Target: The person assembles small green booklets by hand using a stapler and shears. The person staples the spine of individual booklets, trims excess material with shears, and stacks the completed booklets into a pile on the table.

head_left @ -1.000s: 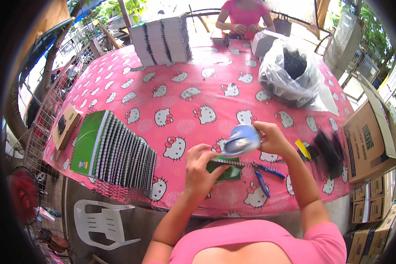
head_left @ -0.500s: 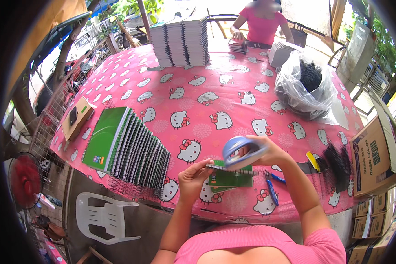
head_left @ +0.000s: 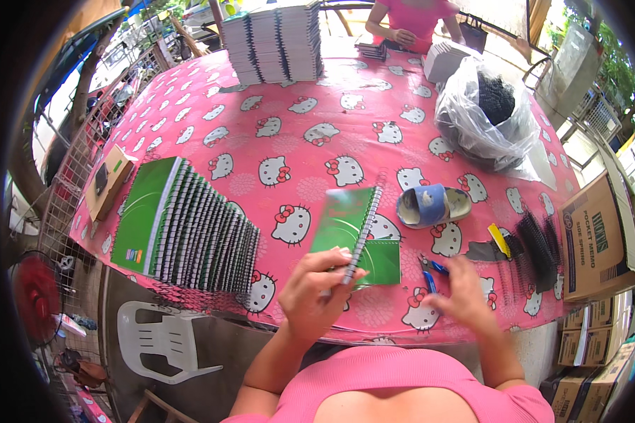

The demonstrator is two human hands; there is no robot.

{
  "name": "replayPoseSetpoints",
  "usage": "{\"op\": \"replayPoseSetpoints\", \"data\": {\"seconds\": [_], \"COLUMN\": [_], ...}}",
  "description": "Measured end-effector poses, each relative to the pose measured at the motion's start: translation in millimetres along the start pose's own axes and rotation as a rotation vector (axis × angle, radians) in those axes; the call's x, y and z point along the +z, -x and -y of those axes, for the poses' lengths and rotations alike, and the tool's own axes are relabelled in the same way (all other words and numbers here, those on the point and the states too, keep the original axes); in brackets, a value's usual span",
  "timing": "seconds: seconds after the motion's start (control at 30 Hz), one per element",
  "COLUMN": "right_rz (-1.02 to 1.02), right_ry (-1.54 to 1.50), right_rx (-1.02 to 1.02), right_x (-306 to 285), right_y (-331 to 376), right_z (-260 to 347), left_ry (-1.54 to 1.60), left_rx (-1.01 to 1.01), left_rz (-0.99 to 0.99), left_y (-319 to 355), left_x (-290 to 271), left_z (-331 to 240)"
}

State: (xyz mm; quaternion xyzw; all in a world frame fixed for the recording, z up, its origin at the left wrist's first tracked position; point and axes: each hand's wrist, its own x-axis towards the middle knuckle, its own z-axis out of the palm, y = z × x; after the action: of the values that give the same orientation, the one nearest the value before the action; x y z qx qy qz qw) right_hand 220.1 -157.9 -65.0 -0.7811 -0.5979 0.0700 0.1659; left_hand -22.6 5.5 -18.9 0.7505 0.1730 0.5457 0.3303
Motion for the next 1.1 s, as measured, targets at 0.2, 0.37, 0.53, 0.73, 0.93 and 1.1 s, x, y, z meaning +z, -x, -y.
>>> {"op": "replayPoseSetpoints", "data": {"seconds": [0.2,0.37,0.53,0.73,0.93,1.1], "right_rz": [-0.045,0.002,-0.045,-0.106,0.601,0.404], "right_ry": [-0.045,-0.465,-0.396,-0.188,-1.018,-1.131], "right_rx": [-0.003,-0.110,-0.248,-0.301,0.135,0.152], "right_x": [-1,-17,-22,-29,-22,-13], "right_y": [19,-5,-23,-32,-50,-37], "right_z": [23,55,80,95,72,74], "left_ry": [-0.272,-0.167,-0.184,-0.197,-0.210,-0.202], "left_rx": [0.002,-0.076,-0.130,-0.115,0.043,0.139], "left_rz": [0.313,0.083,0.018,-0.019,-0.017,0.015], "left_y": [40,27,18,22,26,12], "left_x": [11,18,21,24,26,19], "left_z": [27,32,26,27,31,35]}}
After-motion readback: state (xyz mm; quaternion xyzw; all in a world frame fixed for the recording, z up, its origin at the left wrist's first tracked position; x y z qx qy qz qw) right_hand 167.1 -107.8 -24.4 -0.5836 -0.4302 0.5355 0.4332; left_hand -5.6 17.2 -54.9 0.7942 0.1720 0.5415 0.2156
